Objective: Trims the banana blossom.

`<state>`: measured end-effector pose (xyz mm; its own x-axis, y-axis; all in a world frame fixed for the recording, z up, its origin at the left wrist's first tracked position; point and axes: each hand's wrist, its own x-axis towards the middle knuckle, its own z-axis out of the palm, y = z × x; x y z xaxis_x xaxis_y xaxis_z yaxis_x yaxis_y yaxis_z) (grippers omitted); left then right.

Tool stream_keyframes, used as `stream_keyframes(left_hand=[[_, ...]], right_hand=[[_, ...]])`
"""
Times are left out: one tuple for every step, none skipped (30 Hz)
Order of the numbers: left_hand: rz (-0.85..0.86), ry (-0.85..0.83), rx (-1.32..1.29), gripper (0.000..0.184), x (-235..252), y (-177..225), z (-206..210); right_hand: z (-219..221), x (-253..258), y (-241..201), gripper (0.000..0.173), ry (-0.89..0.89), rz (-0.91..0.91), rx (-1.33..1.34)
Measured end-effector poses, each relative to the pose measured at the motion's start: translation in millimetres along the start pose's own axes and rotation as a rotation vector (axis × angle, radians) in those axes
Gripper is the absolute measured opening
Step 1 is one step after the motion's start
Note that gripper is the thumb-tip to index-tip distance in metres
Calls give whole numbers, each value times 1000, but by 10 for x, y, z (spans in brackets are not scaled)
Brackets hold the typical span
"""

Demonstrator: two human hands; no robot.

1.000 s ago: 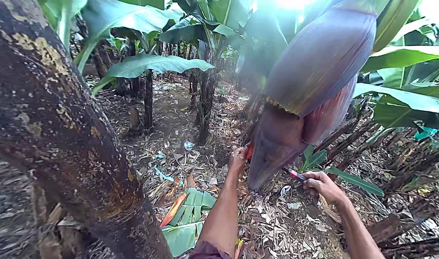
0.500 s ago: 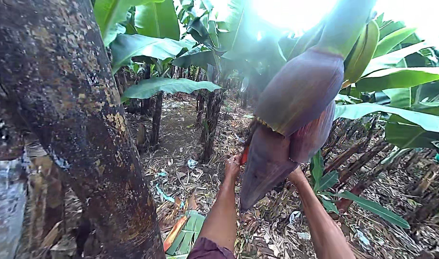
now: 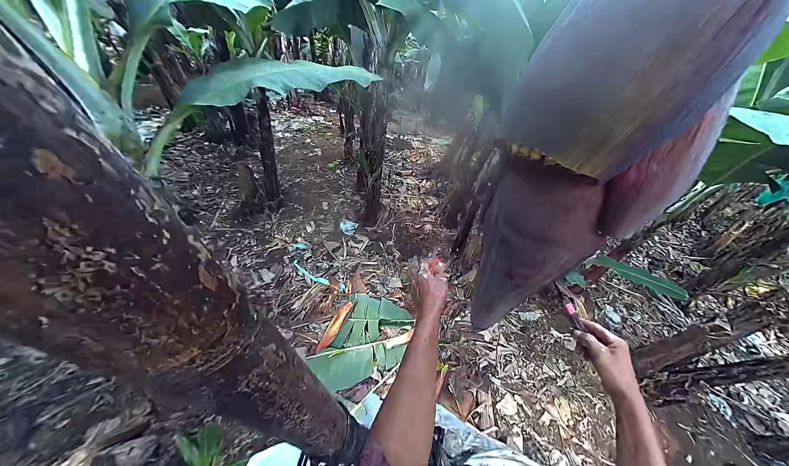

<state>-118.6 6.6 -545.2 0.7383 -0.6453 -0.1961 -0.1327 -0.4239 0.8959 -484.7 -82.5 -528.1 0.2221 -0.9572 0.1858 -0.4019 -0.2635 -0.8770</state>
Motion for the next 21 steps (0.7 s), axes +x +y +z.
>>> stream_keyframes(left_hand=[[18, -13, -30, 39, -228, -98, 28], [66, -38, -75, 36, -450, -235, 67], [149, -69, -148, 34, -674, -381, 99], [255, -111, -248, 34, -887, -517, 117], [373, -165, -329, 36, -1080, -631, 112], [482, -215, -331, 42, -1242, -711, 86], [550, -251, -251, 55, -1367, -738, 45], [577, -269, -123, 70, -1469, -702, -3], [576, -257, 4, 85, -1540, -620, -32], [561, -221, 107, 91, -1563, -510, -41], [555, -157, 178, 87, -1526, -406, -30], [539, -116, 233, 79, -1456, -301, -28], [515, -109, 296, 71, -1382, -199, -45], [478, -139, 361, 65, -1323, -95, -85], [443, -169, 422, 60, -1278, -3, -127], [413, -181, 473, 57, -1250, 65, -162], [378, -186, 504, 56, -1229, 119, -198], [338, -187, 524, 56, -1212, 149, -235], [297, -193, 522, 55, -1203, 149, -280], [269, -184, 496, 54, -1195, 119, -325], [245, -167, 427, 51, -1187, 65, -367]], right_hand=[[18, -144, 119, 29, -4, 57, 29], [39, -277, 227, 28, -18, 105, 58], [58, -393, 320, 28, -34, 140, 80], [65, -483, 390, 28, -49, 165, 88], [60, -546, 431, 28, -65, 183, 82], [54, -596, 447, 28, -74, 197, 73], [49, -636, 451, 28, -79, 208, 68], [45, -673, 451, 28, -80, 218, 68], [35, -717, 443, 28, -82, 233, 69], [30, -760, 426, 27, -79, 243, 75], [34, -796, 400, 26, -72, 245, 83], [31, -829, 359, 26, -73, 241, 80], [18, -868, 314, 26, -80, 235, 66], [-4, -903, 265, 26, -93, 230, 45], [-37, -932, 214, 27, -112, 227, 28], [-83, -958, 165, 28, -138, 224, 11], [-137, -980, 118, 29, -173, 215, -14], [-193, -1006, 74, 29, -220, 207, -41], [-254, -1039, 38, 28, -277, 204, -67], [-313, -1069, -11, 28, -342, 200, -96], [-360, -1092, -74, 28, -405, 191, -125]])
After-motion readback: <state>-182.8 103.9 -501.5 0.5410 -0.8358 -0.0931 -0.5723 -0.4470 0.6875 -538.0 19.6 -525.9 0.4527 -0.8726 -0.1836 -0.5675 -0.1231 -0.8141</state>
